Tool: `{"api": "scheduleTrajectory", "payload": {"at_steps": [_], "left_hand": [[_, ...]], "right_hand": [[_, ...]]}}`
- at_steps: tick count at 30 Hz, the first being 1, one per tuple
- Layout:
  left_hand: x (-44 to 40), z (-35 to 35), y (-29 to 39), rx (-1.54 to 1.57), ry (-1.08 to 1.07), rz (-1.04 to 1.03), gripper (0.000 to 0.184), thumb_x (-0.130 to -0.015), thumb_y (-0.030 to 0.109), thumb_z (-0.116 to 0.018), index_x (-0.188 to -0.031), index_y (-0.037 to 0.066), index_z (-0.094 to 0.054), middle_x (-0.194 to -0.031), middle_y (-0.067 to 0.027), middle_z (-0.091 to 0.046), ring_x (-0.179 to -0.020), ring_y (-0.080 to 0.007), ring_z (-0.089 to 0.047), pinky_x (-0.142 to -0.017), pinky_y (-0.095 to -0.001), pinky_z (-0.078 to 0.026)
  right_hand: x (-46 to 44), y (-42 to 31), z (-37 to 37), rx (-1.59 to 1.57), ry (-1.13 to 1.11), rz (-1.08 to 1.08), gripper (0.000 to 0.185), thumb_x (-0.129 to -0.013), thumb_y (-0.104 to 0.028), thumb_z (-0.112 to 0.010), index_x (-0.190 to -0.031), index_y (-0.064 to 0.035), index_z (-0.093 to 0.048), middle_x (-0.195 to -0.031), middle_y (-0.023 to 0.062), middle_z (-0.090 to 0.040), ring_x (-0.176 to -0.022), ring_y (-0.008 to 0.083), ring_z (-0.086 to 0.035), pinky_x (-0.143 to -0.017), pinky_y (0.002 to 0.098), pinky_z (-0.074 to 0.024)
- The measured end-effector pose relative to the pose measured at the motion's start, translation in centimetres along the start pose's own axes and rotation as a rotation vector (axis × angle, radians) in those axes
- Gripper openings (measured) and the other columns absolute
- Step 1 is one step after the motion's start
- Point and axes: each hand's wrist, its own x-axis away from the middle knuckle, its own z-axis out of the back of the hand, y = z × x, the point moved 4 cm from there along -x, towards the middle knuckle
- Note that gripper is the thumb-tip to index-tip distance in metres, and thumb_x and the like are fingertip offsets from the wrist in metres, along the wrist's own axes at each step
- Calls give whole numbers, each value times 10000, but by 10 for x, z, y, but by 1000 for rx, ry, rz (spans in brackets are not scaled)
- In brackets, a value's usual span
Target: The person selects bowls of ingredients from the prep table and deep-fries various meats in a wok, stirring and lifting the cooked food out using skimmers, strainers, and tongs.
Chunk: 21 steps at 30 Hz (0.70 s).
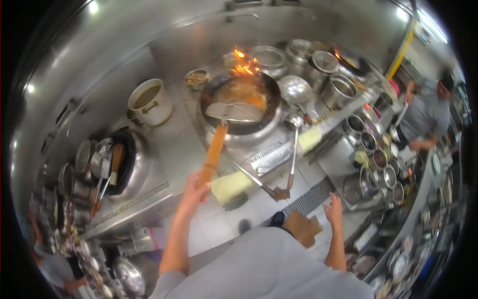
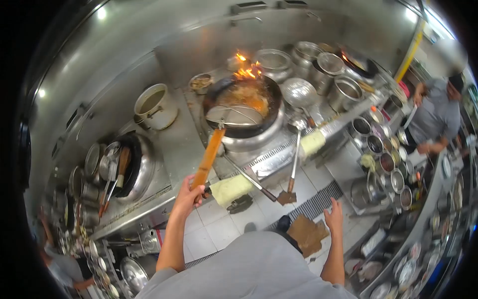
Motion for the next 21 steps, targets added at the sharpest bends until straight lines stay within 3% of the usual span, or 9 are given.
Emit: {"api": "scheduleTrajectory", "payload": {"at_steps": [2,5,8,13,15,18,20,21], "left_hand": [[-11,-10,1,-62,-4,-21,597,-853,140,-646,-1334,31,-310,-709,-48,-511,-468,-103,-464,-387,-240,-340],[-33,-21,8,-115,16,-76,612,-845,140,-662,-1330,18,-309,-683,-30,-485,-434,-97,-447,-358,-232,-320],[-36,-37,1,-93,10,-111,601,-854,131,-657,-1328,11,-308,-681,-29,-486,-431,-96,-448,-354,-226,-321],[-16,-77,-28,-8,53,-159,584,-856,119,-662,-1324,27,-325,-696,-30,-492,-443,-96,-453,-364,-230,-332],[-8,-90,-47,17,64,-137,572,-864,153,-638,-1344,40,-346,-906,-100,-571,-551,-135,-519,-426,-253,-387],[-2,-97,-68,156,127,-63,528,-876,139,-617,-1335,49,-372,-937,-107,-591,-589,-179,-562,-444,-291,-414],[-9,-77,-78,197,173,-42,469,-885,123,-592,-1310,59,-404,-959,-110,-604,-637,-214,-592,-482,-323,-443],[-6,-68,-71,234,245,-62,440,-894,122,-574,-1294,67,-400,-938,-106,-600,-644,-216,-597,-500,-317,-456]], "right_hand": [[62,43,8,89,-116,-338,606,-715,-123,-719,-1271,-50,-490,-1157,216,-529,-979,368,-568,-848,428,-475],[124,125,-15,189,-46,-358,611,-708,-154,-733,-1260,-37,-499,-1112,229,-557,-992,374,-570,-858,434,-475],[144,139,-14,159,-169,-449,587,-718,-164,-729,-1245,-21,-513,-1083,243,-580,-1017,376,-569,-867,442,-469],[168,199,-54,-47,-245,-362,553,-728,-157,-716,-1227,-9,-529,-967,219,-629,-916,327,-611,-798,409,-485],[181,231,-75,-117,-310,-300,549,-728,-152,-714,-1224,-7,-531,-936,206,-639,-858,302,-626,-759,397,-494],[203,262,-80,-97,-232,-137,520,-747,-141,-702,-1220,-9,-531,-855,157,-645,-750,237,-631,-673,341,-499],[224,284,-90,-489,-338,-447,557,-747,-188,-704,-1241,-6,-524,-1208,238,-575,-1004,320,-616,-845,383,-511],[239,293,-89,-466,-397,-556,545,-773,-183,-691,-1255,-18,-496,-1055,178,-600,-871,266,-623,-715,367,-520]]}}
